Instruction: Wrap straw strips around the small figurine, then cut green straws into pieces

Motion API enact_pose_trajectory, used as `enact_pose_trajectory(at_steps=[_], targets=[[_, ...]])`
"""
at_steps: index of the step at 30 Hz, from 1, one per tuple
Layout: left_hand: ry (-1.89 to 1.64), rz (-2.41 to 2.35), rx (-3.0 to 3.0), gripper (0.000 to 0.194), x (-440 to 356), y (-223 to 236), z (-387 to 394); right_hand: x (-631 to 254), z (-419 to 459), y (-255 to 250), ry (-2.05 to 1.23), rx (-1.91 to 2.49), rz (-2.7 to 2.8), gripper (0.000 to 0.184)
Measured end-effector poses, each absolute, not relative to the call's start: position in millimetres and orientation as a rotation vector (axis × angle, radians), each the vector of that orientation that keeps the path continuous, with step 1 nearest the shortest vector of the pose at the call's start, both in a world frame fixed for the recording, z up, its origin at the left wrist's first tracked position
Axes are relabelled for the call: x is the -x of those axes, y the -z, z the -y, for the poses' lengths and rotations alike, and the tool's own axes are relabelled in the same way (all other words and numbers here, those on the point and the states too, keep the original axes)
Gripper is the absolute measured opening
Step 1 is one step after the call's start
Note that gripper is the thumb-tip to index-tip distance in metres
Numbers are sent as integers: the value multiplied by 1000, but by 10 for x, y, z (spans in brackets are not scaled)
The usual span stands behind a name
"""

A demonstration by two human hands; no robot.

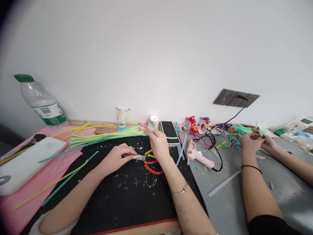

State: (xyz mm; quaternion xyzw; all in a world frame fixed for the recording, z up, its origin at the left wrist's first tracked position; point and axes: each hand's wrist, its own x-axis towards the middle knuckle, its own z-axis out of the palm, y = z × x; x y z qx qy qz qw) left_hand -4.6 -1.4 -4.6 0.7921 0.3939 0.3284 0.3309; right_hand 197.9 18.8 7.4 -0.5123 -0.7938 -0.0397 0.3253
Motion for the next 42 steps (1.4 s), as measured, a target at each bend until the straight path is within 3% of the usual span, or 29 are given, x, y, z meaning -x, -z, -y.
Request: enact_pose_trajectory(at_steps=[7,12,20,25,28,30,32,34,38,42], targets=[[-858,-969,-2118,16,3,-9,68,-2023,-62,-55,127,1152,1990,23],[-1142,-1203,-1626,23,10,31,17,-1959,-5,-14,43,1067,1989,24],[-1361,-1065,-1129,28,-35,45,21,-1739,82,12,37,999,2106,25],[-1476,-984,-767,24,-14,6,-14,-1710,206,-115,58,1015,1922,10],[-1509,-901,-594,23,15,-1,-26,-1657,277,-131,-180,1050,2018,24],[-1482,-862,-582,22,15,3,-17,-1593,286,-95,-497,1132,1991,18],[-1433,-849,-653,22,-3,14,2,-1529,264,-38,-871,1184,1728,12],[-1386,-876,-795,24,-28,33,22,-1488,228,16,-1121,1150,1433,18],[-1281,-1025,-1117,30,-49,69,29,-1515,175,68,-1241,1074,1276,24],[-1150,-1143,-1370,32,-25,82,-1,-1620,147,75,-1128,1123,1429,34]])
